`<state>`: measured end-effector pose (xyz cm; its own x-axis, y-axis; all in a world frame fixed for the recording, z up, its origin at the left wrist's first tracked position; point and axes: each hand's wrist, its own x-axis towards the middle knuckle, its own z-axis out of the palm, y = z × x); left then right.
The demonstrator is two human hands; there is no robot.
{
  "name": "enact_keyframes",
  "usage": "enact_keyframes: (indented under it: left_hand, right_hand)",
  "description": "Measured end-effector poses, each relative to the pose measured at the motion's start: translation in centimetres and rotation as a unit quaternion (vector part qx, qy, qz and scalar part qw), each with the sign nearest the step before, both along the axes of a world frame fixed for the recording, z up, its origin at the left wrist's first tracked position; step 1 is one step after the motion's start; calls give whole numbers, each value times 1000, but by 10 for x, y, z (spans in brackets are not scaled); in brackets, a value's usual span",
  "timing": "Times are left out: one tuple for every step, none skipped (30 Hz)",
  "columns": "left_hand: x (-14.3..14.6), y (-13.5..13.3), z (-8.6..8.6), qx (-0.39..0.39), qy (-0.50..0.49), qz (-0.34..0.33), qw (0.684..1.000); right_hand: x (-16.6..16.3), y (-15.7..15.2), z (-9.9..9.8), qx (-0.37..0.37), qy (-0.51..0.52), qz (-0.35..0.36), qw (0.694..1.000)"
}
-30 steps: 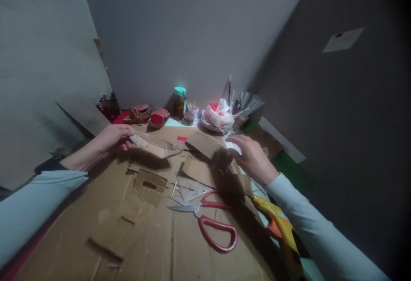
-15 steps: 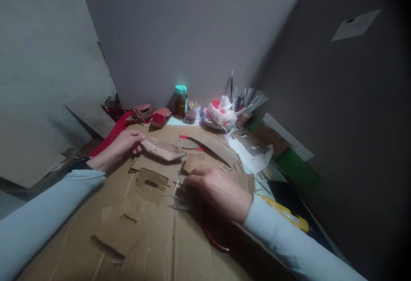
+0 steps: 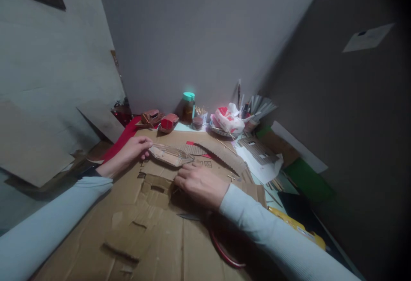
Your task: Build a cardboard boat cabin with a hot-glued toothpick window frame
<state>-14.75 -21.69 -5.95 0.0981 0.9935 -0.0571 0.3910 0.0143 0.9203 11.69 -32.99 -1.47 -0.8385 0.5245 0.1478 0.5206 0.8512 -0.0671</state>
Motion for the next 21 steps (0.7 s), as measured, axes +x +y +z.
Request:
enact_keyframes:
  left_hand:
    - [0,0,0,4,2,-3,1000]
    - [0,-1,0,8,5,-7,1000]
    - [-1,-3,1,12,10,-14,1000]
    - [-1,-4,1,17,16,-22,999]
    - [-1,-6,2,25,25,-30,999]
    - [-1,-7,4,35,35,-35,998]
    - [-1,-8,6,50,49,-36,997]
    - [-1,-9,9,70,65,-31,995]
    - [0,-10,14,95,81,-18,992]
    - [1,-12,20,123,96,1,988]
    - [3,-16,29,151,106,20,983]
    - [7,-22,39,177,110,36,977]
    - [12,-30,51,197,106,45,974]
    - [19,-41,65,206,96,37,973]
    - [27,-54,78,206,80,14,975]
    - [37,-69,91,194,58,-27,979]
    - [46,-84,103,162,37,-90,982]
    - [56,-99,112,129,15,-148,980]
    - [65,-112,120,97,0,-199,975]
    - [73,-123,125,71,-10,-233,970]
    - [79,-133,128,62,-16,-249,966]
  right_hand:
    - [2,-1,6,-6,21,-20,1000]
    - [5,-3,13,-13,46,-41,998]
    - [8,-7,21,-23,76,-61,995]
    - [11,-12,28,-32,111,-82,990]
    - [13,-19,35,-41,146,-101,983]
    - [14,-26,42,-47,180,-117,976]
    - [15,-34,48,-49,210,-133,967]
    - [15,-43,53,-52,239,-146,959]
    - [15,-51,57,-59,274,-160,947]
    - [14,-59,61,-69,311,-171,932]
    - [12,-66,63,-80,348,-178,917]
    - [11,-71,66,-87,380,-183,903]
    - [10,-76,67,-87,403,-185,892]
    - [9,-79,68,-75,415,-185,888]
    - [9,-81,69,-52,416,-184,889]
    - [9,-82,69,-22,414,-181,892]
    - [9,-83,68,11,412,-179,893]
    - [10,-83,67,45,409,-175,894]
    - [10,-83,65,78,406,-171,894]
    - [10,-83,64,107,403,-167,894]
    - [11,-83,63,127,400,-163,893]
